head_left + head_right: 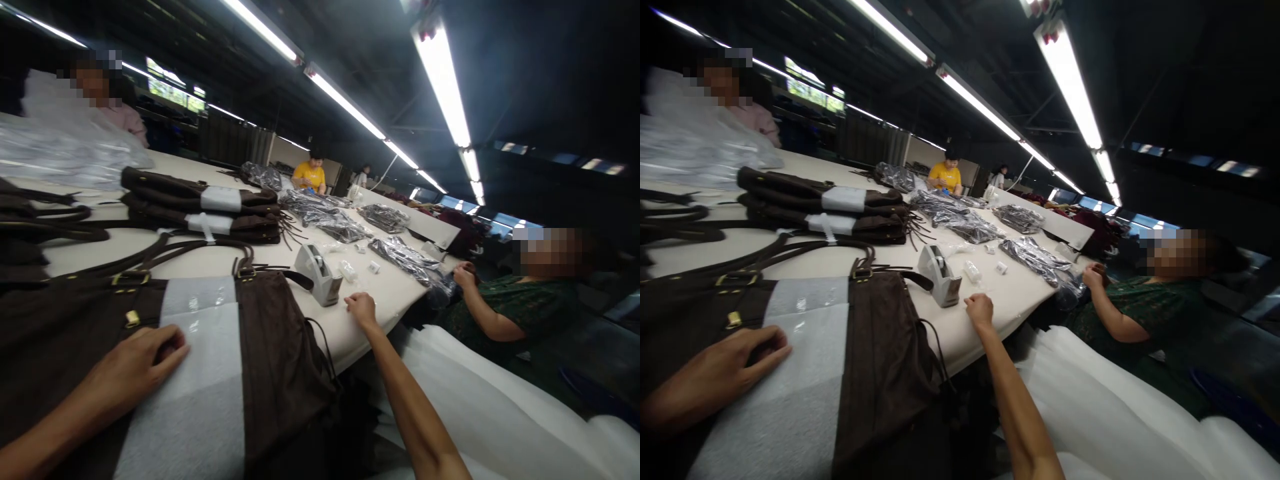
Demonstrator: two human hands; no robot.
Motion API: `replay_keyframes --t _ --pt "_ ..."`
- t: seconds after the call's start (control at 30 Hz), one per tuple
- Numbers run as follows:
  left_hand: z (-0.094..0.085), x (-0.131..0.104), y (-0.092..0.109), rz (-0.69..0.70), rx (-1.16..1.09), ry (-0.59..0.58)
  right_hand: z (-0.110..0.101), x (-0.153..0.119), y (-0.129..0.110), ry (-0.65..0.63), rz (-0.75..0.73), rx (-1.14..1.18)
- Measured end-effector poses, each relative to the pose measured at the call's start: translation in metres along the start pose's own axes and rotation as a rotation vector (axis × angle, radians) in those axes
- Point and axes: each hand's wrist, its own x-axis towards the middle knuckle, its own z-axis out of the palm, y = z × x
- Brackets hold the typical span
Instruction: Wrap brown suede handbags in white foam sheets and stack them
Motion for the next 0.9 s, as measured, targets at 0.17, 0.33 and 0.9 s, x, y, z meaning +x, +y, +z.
replay_keyframes --t 0.17,0.33,0.9 --pt "-0.018 -0.016 0.03 0.021 0.007 -0.064 0.021 -0.036 -0.046 -0.188 -0.043 0.402" --pt "-0.025 -0.021 0.035 0.005 -0.013 -0.068 0.086 -0.089 -0.142 -0.627 0.019 0.754" --pt "-0.023 -0.024 0.031 0.018 -0.077 -0.037 0.192 -0.088 -0.193 -0.743 0.219 0.341"
